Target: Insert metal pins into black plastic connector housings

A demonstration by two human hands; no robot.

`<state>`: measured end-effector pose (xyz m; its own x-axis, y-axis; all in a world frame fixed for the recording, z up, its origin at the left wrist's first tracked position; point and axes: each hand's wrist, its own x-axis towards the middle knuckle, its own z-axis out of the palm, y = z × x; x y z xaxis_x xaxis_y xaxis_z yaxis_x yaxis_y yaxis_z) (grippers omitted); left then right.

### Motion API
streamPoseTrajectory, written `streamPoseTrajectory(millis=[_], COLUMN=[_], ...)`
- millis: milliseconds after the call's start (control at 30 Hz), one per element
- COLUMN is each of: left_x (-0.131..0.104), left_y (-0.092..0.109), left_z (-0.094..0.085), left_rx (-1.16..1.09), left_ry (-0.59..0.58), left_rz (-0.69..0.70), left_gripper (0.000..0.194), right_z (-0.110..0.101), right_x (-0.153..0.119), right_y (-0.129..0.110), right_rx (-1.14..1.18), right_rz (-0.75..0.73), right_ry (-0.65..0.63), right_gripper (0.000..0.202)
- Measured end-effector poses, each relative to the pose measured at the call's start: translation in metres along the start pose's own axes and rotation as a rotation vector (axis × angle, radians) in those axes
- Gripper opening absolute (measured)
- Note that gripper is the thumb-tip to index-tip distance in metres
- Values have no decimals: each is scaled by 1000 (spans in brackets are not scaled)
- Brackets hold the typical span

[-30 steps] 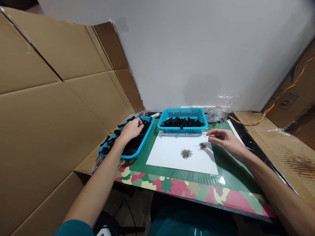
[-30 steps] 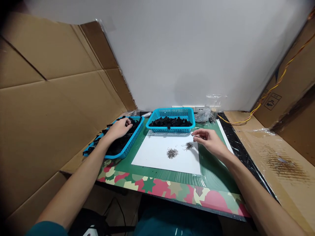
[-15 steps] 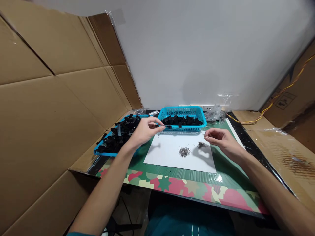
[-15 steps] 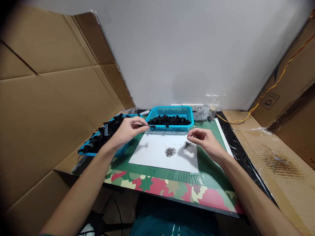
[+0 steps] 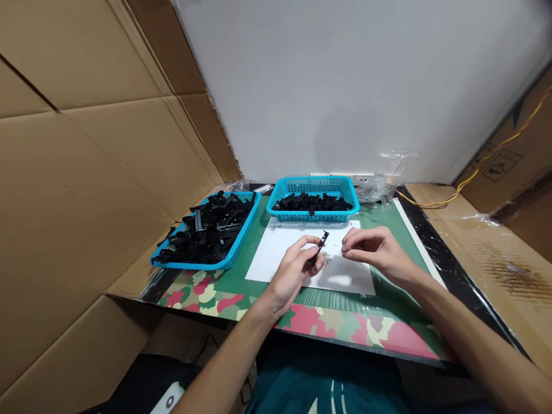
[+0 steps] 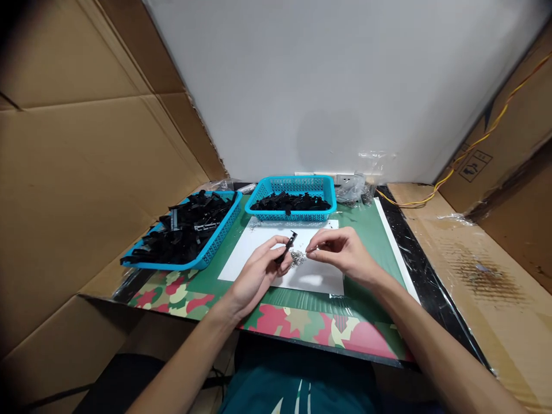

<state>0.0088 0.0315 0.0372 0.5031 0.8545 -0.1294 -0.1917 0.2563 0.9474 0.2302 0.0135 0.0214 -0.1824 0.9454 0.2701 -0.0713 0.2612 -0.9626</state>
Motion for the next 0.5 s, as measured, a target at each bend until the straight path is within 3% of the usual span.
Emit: streamPoseTrajectory(millis=[200, 500], left_x=[-9, -10], left_y=[-13, -19], left_z=[8, 6], left_rx=[-81, -156], left_ry=[-86, -83], left_rz=[-69, -112], left_gripper=[32, 29], right_z=[7, 10], right_x=[-2, -5], right_y=[-1, -7], right_rx=[-98, -185], right_rz=[-189, -203], right_ry=[12, -38], right_gripper=[5, 10])
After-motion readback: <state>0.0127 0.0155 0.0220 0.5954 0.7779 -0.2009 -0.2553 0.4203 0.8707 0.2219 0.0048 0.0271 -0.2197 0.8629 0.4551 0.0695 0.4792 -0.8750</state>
